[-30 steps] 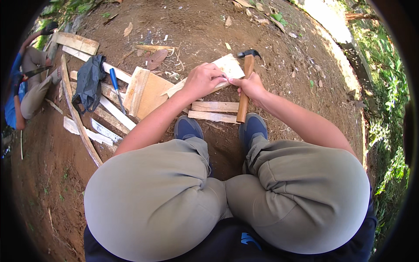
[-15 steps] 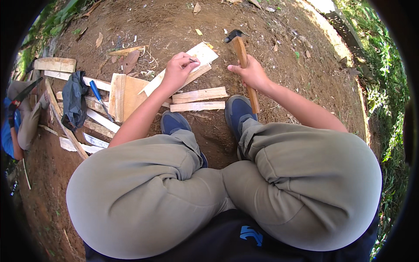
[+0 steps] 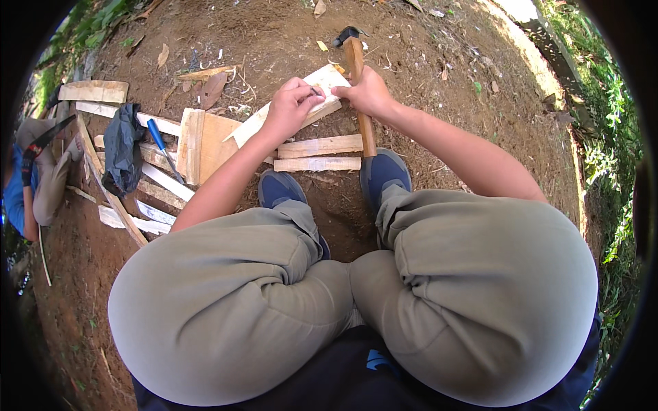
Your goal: The person holds a wooden board on their lap while sitting on the ground and hammers small nails into it, then hammers a smaller piece of wood onto the board.
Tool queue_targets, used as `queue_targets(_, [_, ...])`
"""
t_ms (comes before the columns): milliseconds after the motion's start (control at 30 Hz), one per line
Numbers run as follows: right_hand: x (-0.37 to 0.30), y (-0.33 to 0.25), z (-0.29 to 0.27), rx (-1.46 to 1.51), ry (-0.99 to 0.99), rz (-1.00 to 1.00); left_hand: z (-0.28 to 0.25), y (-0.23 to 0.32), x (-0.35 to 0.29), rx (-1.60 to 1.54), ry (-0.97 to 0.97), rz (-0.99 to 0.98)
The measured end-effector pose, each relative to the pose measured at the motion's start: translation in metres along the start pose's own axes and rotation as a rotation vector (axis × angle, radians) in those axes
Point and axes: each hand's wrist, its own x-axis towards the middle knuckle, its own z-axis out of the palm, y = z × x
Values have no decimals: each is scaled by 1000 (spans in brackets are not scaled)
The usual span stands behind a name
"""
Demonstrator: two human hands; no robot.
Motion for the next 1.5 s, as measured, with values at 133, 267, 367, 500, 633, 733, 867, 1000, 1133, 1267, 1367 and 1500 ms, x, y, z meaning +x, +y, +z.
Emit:
queue_targets(133, [-5,-1,1,-40,-5,-45,-1,0,-3,106,15,82])
queue_targets(267, [-1,8,4,24,-43,-57,-1,-2,-5,132,26,159])
queue_targets(367, [-4,7,2,-13,-61,-58,0,-1,-8,183,47,233])
queue_targets(500, [-8,9,1,22,-81,-70,1,1,-10,216,42,263])
queue_targets(633, [-11,16,-1,315,-272,19,0,-1,-13,194,-15,236])
queue_targets(733, [-16,19,2,336,-198,-16,2,-1,-17,181,-13,231])
queue_targets(867, [-23,14,4,408,-155,-33,2,0,-21,223,-2,247])
queue_targets(1000, [-27,4,1,434,-148,35,2,2,-21,223,13,255])
queue_targets(1133, [-28,3,2,504,-159,104,0,4,-22,212,10,242])
queue_targets(1267, [-17,11,10,494,-154,-103,-9,5,-22,262,55,279])
queue_targets(1367, [2,13,8,411,-182,-268,-15,12,-17,308,87,278])
queue_targets(1500, [22,2,-1,296,-201,-327,-20,16,-8,375,118,249])
